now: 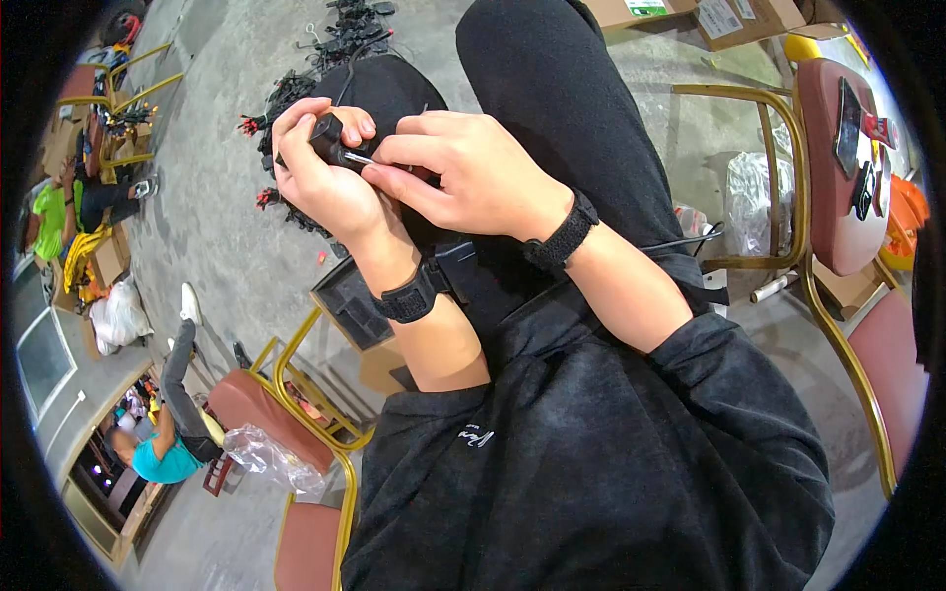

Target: The person uses a small screwdriver to work on a small black electronic component, turning and tightening parts while seated. The person handles wires and the small component, eventually placing it down next to other components.

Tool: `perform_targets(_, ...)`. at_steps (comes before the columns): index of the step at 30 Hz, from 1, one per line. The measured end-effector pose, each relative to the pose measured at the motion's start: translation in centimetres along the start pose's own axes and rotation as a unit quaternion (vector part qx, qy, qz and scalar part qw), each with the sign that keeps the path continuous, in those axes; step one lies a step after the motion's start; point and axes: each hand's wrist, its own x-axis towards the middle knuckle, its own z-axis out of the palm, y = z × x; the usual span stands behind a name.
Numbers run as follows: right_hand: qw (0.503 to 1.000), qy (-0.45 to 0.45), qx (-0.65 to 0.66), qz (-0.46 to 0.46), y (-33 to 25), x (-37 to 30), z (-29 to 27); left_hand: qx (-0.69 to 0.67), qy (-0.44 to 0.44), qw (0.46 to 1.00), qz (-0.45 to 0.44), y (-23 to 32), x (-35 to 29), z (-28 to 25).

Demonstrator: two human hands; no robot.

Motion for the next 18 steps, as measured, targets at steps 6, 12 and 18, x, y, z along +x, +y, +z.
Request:
perform_targets(6, 1.0, 0.0, 0.006, -0.001, 0.1, 0.02, 0.11, 0.041, -0.024, 0.999, -0.003, 0.07, -0.02, -0.22)
perform_targets(12, 1.0, -0.005, 0.005, 0.0, 0.06, 0.03, 0.07, 0.047, -0.016, 0.999, 0.001, 0.11, -0.07, -0.09)
perform_targets(18, 1.0, -0.007, 0.004, 0.001, 0.06, 0.01, 0.1, 0.002, -0.017, 1.0, 0.004, 0.09, -0.01, -0.1)
